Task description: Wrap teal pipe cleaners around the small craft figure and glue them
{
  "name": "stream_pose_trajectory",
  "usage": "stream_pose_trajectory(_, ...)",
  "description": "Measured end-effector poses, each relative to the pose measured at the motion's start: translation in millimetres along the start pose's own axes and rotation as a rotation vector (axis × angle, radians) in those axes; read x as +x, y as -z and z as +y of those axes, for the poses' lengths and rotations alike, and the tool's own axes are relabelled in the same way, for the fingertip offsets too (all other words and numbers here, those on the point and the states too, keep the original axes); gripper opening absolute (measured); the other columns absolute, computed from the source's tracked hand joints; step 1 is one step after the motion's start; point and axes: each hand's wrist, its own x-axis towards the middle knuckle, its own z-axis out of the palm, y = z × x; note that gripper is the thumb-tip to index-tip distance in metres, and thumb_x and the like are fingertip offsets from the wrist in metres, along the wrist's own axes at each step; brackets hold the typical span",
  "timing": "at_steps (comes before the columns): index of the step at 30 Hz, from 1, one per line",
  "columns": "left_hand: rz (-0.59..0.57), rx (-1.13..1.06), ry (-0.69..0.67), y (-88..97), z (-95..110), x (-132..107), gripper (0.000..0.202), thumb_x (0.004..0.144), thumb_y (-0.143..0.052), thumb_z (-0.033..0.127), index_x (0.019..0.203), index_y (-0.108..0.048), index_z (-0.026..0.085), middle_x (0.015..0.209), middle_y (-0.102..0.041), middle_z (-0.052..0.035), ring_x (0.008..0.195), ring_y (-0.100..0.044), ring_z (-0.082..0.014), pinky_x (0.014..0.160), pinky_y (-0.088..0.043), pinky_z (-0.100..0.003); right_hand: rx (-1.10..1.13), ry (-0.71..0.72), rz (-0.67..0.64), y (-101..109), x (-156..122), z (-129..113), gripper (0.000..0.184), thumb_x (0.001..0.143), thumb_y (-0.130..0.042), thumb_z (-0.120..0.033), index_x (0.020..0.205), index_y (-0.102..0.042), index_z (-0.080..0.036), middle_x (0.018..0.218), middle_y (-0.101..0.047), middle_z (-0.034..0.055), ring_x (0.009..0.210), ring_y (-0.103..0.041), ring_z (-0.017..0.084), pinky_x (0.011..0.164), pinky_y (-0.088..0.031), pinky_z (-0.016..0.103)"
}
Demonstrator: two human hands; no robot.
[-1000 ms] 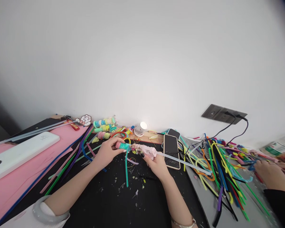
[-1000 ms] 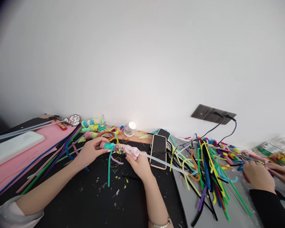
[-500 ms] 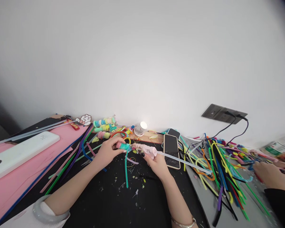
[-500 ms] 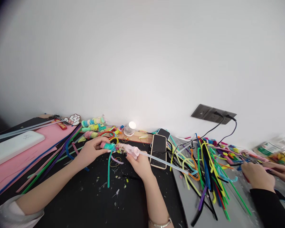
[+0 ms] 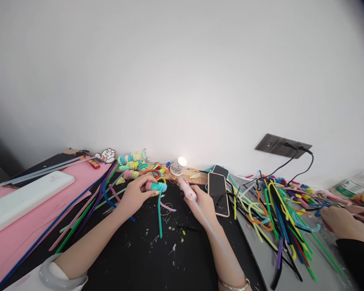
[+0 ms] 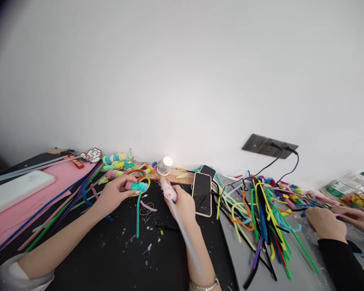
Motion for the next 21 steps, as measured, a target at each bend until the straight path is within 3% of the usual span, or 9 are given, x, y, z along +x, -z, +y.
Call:
stream_pose_trajectory(8, 0.043, -0.114, 0.108, 0.4, 2, 4, 0.042, 0.055, -0.089, 0.044, 0.085, -0.070, 0.021, 0.095, -0.080, -0.0088, 0.093, -0.075, -0.0327, 0.079, -0.063, -0.040, -0.177, 0.107, -0.017, -9, -5, 4, 0.056, 0.075, -0.059, -0.006, 0.127, -0.066, -0.023, 0.126, -0.072, 0.0080, 0.114, -0.056, 0.033, 0.100, -0.040, 0.047)
stream_pose_trajectory(12, 0.018, -0.103, 0.110, -0.7, 5, 1, 0.045, 0.060, -0.086, 0.049, 0.090, -0.070, 0.019, 0.093, -0.080, -0.0077, 0.092, -0.075, -0.0314, 0.080, -0.062, -0.042, -0.112, 0.164, 0.071, -9, -8, -3, 0.053, 0.078, -0.061, -0.010, 0.129, -0.062, -0.023, 0.133, -0.066, 0.0096, 0.124, -0.051, 0.033, 0.105, -0.038, 0.049)
stream_pose_trajectory(14, 0.003, -0.072, 0.103, -3.4, 6, -2, 0.043, 0.063, -0.084, 0.048, 0.092, -0.070, 0.019, 0.092, -0.079, -0.0073, 0.089, -0.075, -0.0300, 0.080, -0.062, -0.043, -0.048, 0.236, 0.107, -9, -9, -10, 0.040, 0.082, -0.065, -0.015, 0.121, -0.063, -0.023, 0.125, -0.067, 0.0086, 0.119, -0.053, 0.030, 0.103, -0.040, 0.045)
stream_pose_trajectory(18, -0.067, -0.029, 0.062, -11.5, 8, -9, 0.034, 0.064, -0.083, 0.041, 0.089, -0.071, 0.021, 0.087, -0.075, -0.0041, 0.082, -0.072, -0.0267, 0.077, -0.060, -0.039, 0.013, 0.403, 0.054, -15, -13, -24, 0.019, 0.081, -0.074, -0.021, 0.094, -0.061, -0.023, 0.095, -0.067, 0.0041, 0.092, -0.058, 0.025, 0.083, -0.044, 0.035)
stream_pose_trajectory(21, -0.131, -0.030, 0.031, -15.7, 10, -12, 0.027, 0.065, -0.080, 0.037, 0.086, -0.070, 0.022, 0.080, -0.071, -0.0020, 0.077, -0.069, -0.0241, 0.072, -0.059, -0.035, 0.018, 0.523, 0.072, -21, -16, -30, 0.014, 0.088, -0.066, -0.022, 0.080, -0.054, -0.023, 0.080, -0.062, 0.0020, 0.078, -0.054, 0.021, 0.072, -0.040, 0.031)
